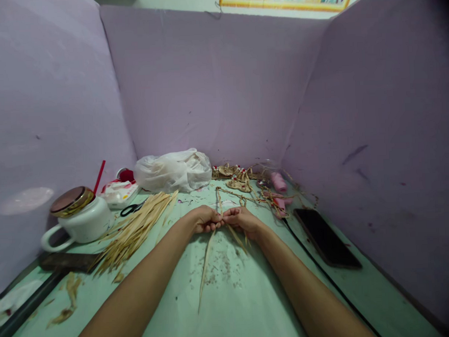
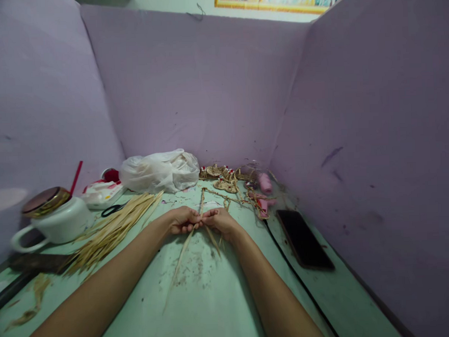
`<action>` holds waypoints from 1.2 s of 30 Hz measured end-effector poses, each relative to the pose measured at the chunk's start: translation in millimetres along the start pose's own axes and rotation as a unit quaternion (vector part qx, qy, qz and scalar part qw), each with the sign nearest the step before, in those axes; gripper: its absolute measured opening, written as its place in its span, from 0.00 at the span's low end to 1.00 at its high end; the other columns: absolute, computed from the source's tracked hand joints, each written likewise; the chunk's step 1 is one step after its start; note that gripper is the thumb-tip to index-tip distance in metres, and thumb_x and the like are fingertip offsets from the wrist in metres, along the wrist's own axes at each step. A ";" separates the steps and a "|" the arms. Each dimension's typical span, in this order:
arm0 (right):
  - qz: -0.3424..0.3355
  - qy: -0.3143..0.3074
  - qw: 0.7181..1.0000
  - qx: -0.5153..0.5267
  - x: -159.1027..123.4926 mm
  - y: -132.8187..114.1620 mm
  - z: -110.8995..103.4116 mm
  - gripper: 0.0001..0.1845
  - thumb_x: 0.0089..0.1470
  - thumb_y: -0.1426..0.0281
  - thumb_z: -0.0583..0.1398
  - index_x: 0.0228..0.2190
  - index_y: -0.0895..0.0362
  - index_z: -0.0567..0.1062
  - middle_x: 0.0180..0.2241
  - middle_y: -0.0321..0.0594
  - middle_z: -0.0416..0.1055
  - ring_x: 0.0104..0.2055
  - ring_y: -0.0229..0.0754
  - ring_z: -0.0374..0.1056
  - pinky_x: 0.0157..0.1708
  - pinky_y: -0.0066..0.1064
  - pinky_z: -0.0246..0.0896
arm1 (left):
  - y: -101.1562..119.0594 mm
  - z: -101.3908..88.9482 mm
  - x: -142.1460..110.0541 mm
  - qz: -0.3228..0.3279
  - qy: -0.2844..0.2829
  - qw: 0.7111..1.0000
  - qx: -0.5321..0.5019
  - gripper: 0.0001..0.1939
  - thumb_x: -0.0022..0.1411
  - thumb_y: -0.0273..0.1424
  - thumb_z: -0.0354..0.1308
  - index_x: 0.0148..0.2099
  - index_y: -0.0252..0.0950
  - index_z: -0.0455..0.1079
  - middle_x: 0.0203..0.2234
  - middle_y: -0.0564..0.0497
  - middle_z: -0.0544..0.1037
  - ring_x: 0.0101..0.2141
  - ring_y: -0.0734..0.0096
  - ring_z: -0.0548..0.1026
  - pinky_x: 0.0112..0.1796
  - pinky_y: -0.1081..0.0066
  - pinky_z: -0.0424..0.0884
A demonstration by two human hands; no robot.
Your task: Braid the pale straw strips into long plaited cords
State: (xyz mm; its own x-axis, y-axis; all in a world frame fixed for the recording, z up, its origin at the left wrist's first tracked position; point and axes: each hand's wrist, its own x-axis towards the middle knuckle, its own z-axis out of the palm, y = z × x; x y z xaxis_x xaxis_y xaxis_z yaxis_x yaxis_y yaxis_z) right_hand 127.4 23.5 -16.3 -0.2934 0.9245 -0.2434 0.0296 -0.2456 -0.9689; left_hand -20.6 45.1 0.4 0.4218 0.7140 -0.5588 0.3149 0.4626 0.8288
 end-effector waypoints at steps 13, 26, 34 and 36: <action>-0.056 0.106 0.947 -0.297 11.4 6.1 2.3 0.03 0.32 0.77 0.57 0.17 0.63 0.71 0.14 0.34 0.65 0.18 0.31 0.57 0.17 0.20 0.49 | 3.4 13.4 -5.3 0.016 0.175 0.963 0.206 0.08 0.40 0.26 0.55 0.14 0.32 0.59 0.06 0.56 0.57 0.10 0.82 0.53 0.15 0.77 0.46; 0.015 0.103 0.942 -0.320 -4.5 -18.6 -9.4 0.02 0.32 0.75 0.58 0.16 0.63 0.71 0.11 0.31 0.60 0.15 0.28 0.50 0.14 0.21 0.43 | -1.2 17.5 -2.3 0.061 0.150 0.982 0.098 0.05 0.40 0.25 0.53 0.16 0.30 0.63 0.07 0.56 0.59 0.09 0.85 0.50 0.14 0.76 0.42; 0.059 0.044 0.961 -0.268 -13.8 -23.0 -25.3 0.02 0.34 0.76 0.59 0.16 0.62 0.69 0.11 0.30 0.60 0.13 0.28 0.50 0.13 0.21 0.44 | -1.1 17.3 -2.7 0.070 0.136 0.986 0.072 0.06 0.40 0.24 0.54 0.16 0.30 0.62 0.07 0.57 0.58 0.09 0.85 0.49 0.13 0.76 0.40; 0.073 0.033 0.956 -0.283 -16.2 -24.7 -33.3 0.01 0.34 0.76 0.59 0.16 0.62 0.70 0.11 0.30 0.61 0.13 0.28 0.51 0.13 0.21 0.44 | -1.2 16.8 -2.5 0.068 0.131 0.986 0.072 0.06 0.40 0.24 0.53 0.15 0.30 0.62 0.07 0.57 0.58 0.09 0.85 0.49 0.13 0.76 0.41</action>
State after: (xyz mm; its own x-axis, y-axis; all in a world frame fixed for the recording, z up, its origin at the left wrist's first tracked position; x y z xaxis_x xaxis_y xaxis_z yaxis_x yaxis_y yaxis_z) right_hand 163.2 24.3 10.1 -0.1854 0.9134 -0.3625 0.5829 -0.1947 -0.7889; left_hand -7.8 34.0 0.3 0.2412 0.8842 -0.4001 0.3965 0.2865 0.8722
